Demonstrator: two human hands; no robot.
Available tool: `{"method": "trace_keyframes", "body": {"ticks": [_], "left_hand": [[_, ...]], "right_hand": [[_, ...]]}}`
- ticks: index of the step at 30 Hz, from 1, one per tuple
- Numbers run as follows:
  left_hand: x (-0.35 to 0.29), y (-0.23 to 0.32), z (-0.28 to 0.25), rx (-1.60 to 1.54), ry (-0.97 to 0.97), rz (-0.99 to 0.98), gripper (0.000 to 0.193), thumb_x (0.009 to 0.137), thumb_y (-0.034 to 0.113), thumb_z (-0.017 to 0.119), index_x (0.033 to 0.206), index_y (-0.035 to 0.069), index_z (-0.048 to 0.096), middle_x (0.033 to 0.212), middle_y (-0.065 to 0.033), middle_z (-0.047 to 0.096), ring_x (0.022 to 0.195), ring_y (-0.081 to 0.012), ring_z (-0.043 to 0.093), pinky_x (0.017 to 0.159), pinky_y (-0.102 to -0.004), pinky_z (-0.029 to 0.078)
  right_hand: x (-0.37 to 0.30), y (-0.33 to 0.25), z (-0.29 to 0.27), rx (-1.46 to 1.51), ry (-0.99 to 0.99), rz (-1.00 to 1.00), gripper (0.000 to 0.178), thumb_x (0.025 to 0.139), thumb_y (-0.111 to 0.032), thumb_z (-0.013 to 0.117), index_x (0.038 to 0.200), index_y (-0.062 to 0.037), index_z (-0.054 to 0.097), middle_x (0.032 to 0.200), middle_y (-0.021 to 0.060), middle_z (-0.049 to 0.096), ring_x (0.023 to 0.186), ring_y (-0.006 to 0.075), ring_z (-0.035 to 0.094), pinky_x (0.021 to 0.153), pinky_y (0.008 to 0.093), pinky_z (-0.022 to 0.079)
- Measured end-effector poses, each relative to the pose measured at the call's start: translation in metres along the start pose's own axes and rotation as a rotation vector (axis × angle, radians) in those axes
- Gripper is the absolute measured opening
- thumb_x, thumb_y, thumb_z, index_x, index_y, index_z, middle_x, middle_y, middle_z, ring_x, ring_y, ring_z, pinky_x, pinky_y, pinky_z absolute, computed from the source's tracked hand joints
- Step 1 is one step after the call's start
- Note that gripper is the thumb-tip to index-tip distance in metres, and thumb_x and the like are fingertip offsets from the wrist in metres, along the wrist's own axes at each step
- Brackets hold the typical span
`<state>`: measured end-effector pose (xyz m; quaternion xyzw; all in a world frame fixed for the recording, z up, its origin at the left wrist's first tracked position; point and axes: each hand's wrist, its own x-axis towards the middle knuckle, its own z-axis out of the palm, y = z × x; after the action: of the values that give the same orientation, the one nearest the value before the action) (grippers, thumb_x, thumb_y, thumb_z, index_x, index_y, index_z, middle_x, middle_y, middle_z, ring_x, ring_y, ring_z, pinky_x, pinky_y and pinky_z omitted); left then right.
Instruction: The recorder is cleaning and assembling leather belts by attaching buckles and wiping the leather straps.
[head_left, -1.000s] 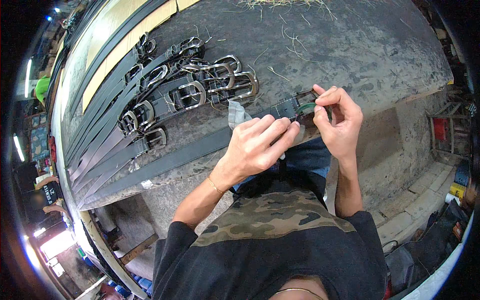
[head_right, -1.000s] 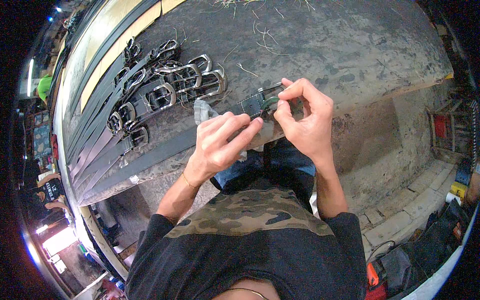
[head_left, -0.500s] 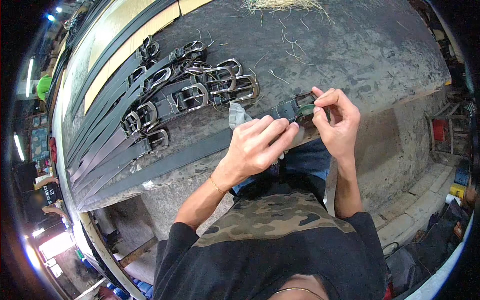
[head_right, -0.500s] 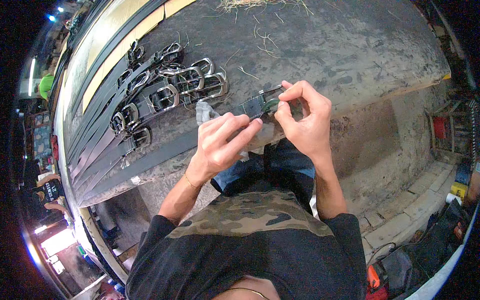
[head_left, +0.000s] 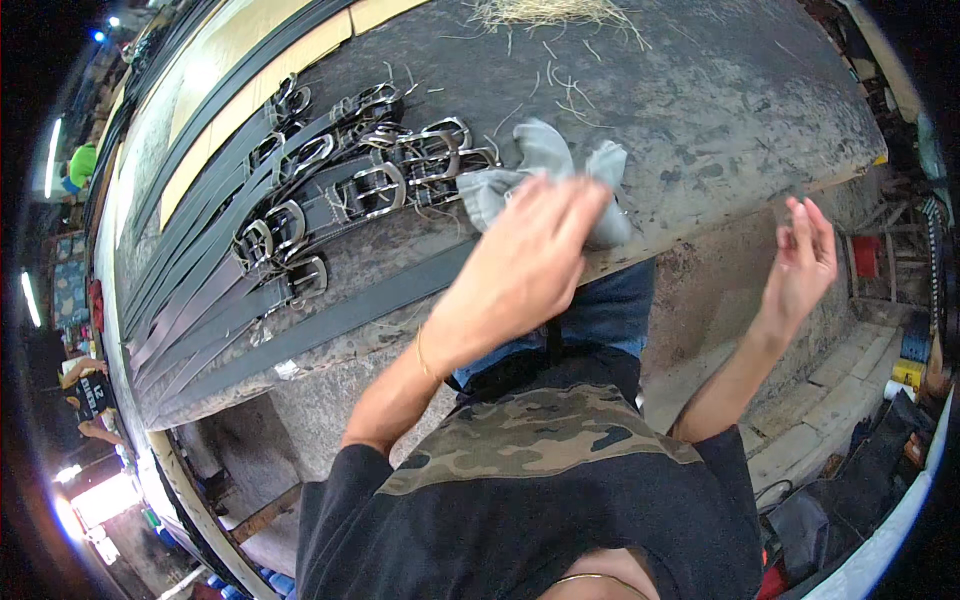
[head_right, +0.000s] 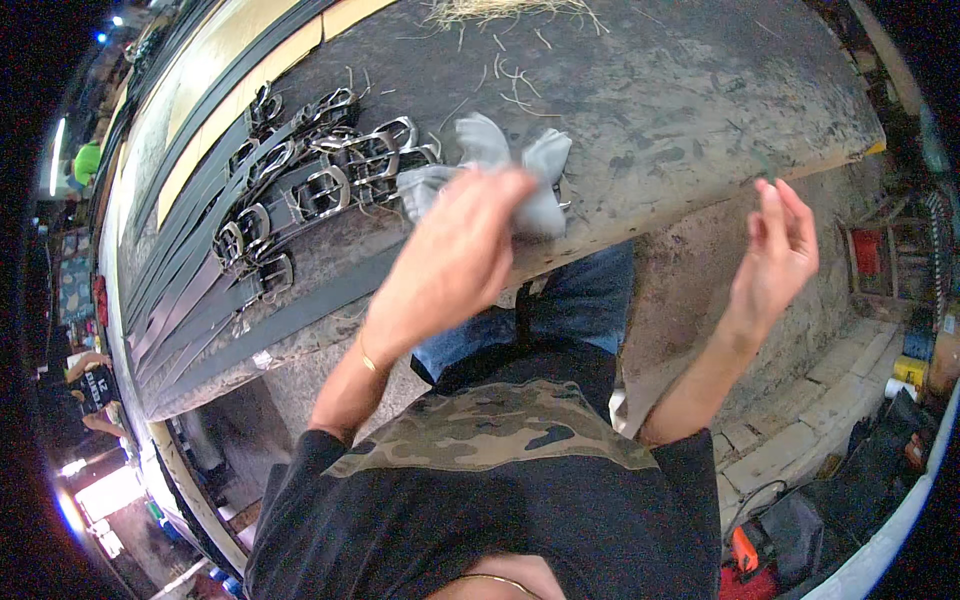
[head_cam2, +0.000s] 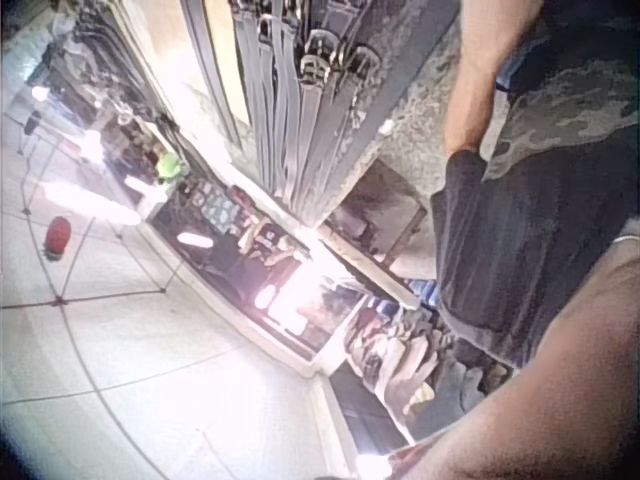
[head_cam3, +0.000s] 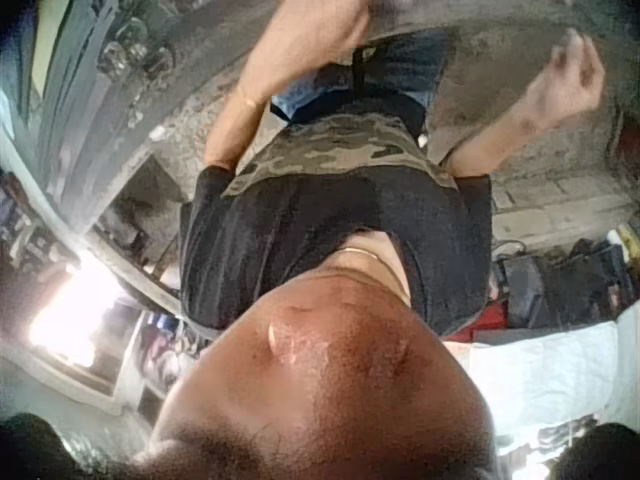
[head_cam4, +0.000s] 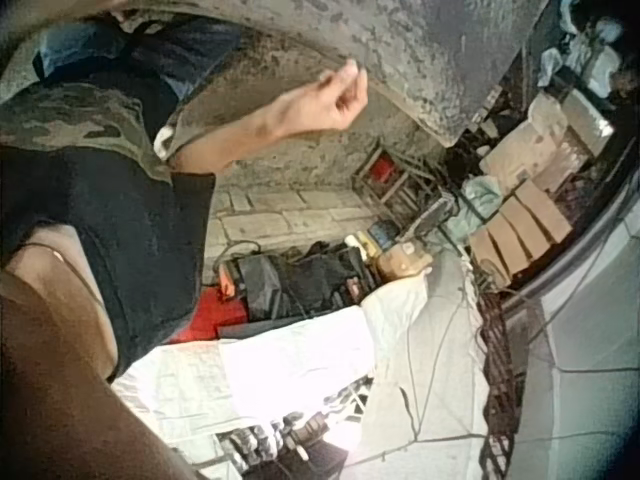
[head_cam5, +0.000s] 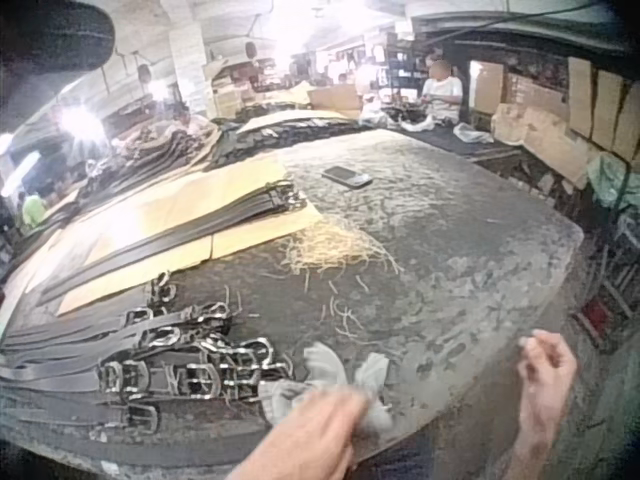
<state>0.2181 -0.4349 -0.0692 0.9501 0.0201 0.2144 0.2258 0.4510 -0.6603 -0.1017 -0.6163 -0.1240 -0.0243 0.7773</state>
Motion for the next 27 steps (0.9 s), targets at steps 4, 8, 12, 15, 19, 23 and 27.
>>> {"method": "trace_keyframes", "body": {"ticks": [4,8,12,15,19,23,27], "left_hand": [[-0.025,0.002,0.009,0.032,-0.056,0.096,0.045,0.078,0.004,0.060,0.124,-0.002,0.057,0.131,-0.0150,0.059,0.132,-0.0291,0.050,0.113,-0.0468,0.037],[-0.036,0.003,0.010,0.060,0.035,0.055,0.029,0.080,0.003,0.067,0.109,0.001,0.067,0.123,-0.0122,0.066,0.126,-0.0280,0.057,0.105,-0.0453,0.046],[-0.048,0.012,-0.007,0.083,-0.093,-0.016,0.032,0.079,0.006,0.072,0.110,0.003,0.067,0.123,-0.0104,0.066,0.124,-0.0287,0.058,0.104,-0.0443,0.046],[-0.052,0.011,0.001,0.066,-0.057,-0.030,0.044,0.077,0.006,0.073,0.120,0.004,0.063,0.134,-0.0127,0.059,0.125,-0.0303,0.056,0.104,-0.0445,0.045],[-0.037,0.022,0.007,0.054,-0.008,-0.103,0.058,0.077,0.010,0.073,0.132,0.006,0.056,0.146,-0.0157,0.048,0.130,-0.0318,0.051,0.106,-0.0441,0.042],[-0.027,0.025,0.018,0.242,-0.038,-0.171,0.064,0.077,0.015,0.072,0.137,0.006,0.052,0.150,-0.0154,0.042,0.137,-0.0305,0.043,0.109,-0.0436,0.037],[-0.043,0.005,0.017,0.188,-0.003,-0.002,0.051,0.071,0.008,0.071,0.121,0.004,0.064,0.137,-0.0100,0.057,0.132,-0.0281,0.049,0.109,-0.0473,0.040]], "right_hand": [[0.015,-0.006,-0.056,-0.206,0.182,-0.031,0.020,0.092,-0.007,0.070,0.110,0.0015,0.069,0.102,0.0117,0.072,0.084,0.0081,0.062,0.064,0.0204,0.046],[0.030,-0.007,-0.067,-0.229,0.198,-0.035,0.023,0.092,-0.009,0.071,0.112,0.0019,0.069,0.101,0.0113,0.072,0.083,0.0097,0.063,0.066,0.0221,0.047],[0.036,-0.017,-0.062,-0.378,0.154,-0.113,0.026,0.090,-0.010,0.073,0.113,0.0018,0.070,0.102,0.0094,0.072,0.089,0.0109,0.065,0.071,0.0233,0.049],[0.044,-0.012,-0.055,-0.509,0.154,-0.183,0.022,0.090,-0.009,0.073,0.110,-0.0002,0.072,0.102,0.0059,0.072,0.088,0.0102,0.065,0.075,0.0231,0.050],[0.052,0.006,-0.041,-0.940,0.083,-0.882,0.015,0.089,-0.001,0.068,0.102,-0.0049,0.075,0.100,0.0078,0.072,0.086,0.0172,0.066,0.078,0.0305,0.052],[0.059,0.020,-0.045,-1.186,-0.286,-0.922,0.014,0.093,-0.002,0.065,0.104,-0.0032,0.073,0.099,0.0071,0.072,0.091,0.0150,0.067,0.080,0.0287,0.053],[0.064,0.009,-0.054,-0.480,0.045,-0.248,0.013,0.096,-0.008,0.063,0.105,-0.0010,0.069,0.094,0.0065,0.070,0.088,0.0127,0.064,0.077,0.0271,0.053]]}}
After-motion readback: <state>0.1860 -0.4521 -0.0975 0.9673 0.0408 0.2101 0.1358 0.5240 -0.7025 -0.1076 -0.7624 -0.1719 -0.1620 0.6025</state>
